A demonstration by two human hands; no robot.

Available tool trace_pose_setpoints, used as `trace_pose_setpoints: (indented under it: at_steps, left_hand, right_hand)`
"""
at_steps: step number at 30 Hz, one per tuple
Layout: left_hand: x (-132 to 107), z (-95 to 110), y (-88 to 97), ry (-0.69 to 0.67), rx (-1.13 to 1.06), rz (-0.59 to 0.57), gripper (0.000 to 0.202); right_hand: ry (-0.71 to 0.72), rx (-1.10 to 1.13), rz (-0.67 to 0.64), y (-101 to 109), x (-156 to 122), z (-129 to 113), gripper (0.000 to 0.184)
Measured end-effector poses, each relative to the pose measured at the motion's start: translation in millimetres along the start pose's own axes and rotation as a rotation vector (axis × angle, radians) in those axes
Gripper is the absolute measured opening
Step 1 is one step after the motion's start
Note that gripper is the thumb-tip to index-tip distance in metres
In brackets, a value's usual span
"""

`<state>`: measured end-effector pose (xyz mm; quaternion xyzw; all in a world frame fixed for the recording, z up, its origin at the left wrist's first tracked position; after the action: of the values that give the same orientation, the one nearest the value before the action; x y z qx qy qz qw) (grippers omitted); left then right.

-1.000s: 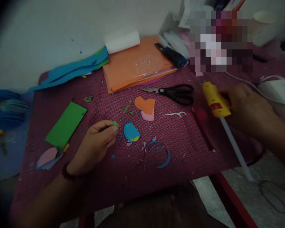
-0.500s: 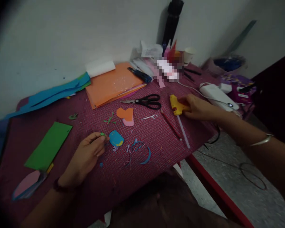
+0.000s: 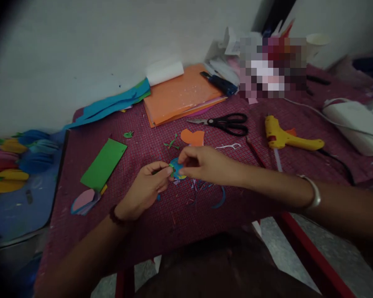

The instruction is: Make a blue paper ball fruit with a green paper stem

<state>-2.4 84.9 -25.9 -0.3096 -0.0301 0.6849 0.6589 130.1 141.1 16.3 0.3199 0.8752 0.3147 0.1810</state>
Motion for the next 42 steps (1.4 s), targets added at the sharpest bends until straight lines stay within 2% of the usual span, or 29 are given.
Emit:
trace_pose_setpoints:
  at_steps: [2,6,9,11,13,16,18,19,22,25,29,37,42]
  left_hand:
    - [1,0,2.4,0.005,-0.015,0.016,0.023]
    - [3,1,6.1,0.012,-0.072,0.034,0.021]
    - [5,4,8.3,0.018,-0.088,0.012,0.020]
    - [7,9,10.4,-0.007,0.001,-0.004,0.026]
    - [5,17,12.6,-0.128,0.264,0.009,0.028]
    - [-7,28,0.8,-0.459,0.968,0.001,0.021]
    - [-18,17,-16.2,-0.620,1.423,-0.116,0.024]
    - [-24,10,-23.9,-0.683,1.573,-0.193,0.027]
    - [-35,-10,-37.6,-0.767,1.789,-0.355,0.034]
    - [-36,-17,-41.2,-0.746,1.857,-0.400,0.034]
    - [-33,-17,-41.7,-0.741,1.878,-0.400,0.033]
    - [-32,-18,-40.5,-0.742,1.840,-0.415,0.032]
    - [-30,-16,-38.3,-0.796,1.769,-0.351,0.029]
  right_hand:
    - [0.009,0.019,-0.024,-10,16,-4,0.017]
    - [0.028,0.041,-0.017,-16,30,-4,0.013]
    - [0.017,0.068,-0.026,-17,34,-2,0.013]
    - [0.016,0.058,-0.016,-12,39,0,0.013]
    - [0.025,0.005,0.008,-2,47,4,0.012]
    - [0.043,-0.157,-0.019,13,63,11,0.008]
    - [0.107,-0.297,-0.108,17,72,13,0.005]
    - [0.156,-0.363,-0.161,16,76,13,0.006]
    - [0.299,-0.506,-0.294,9,83,8,0.008]
    - [0.352,-0.593,-0.381,0,89,3,0.007]
    - [0.355,-0.646,-0.450,-5,93,0,0.006]
    - [0.337,-0.664,-0.464,-4,93,0,0.006]
    - [0.385,-0.669,-0.442,-6,95,3,0.006]
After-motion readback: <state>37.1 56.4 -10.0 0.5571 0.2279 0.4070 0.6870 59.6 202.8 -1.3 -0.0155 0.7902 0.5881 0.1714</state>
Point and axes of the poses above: each hand's wrist, its own x-axis towards the middle knuckle, its own y-axis out of the back of the hand, z = x × y, the point moved 6 cm from there along x, towards the middle knuckle, and after that the axes turned 14 degrees about -x, right-handed, at the moved point
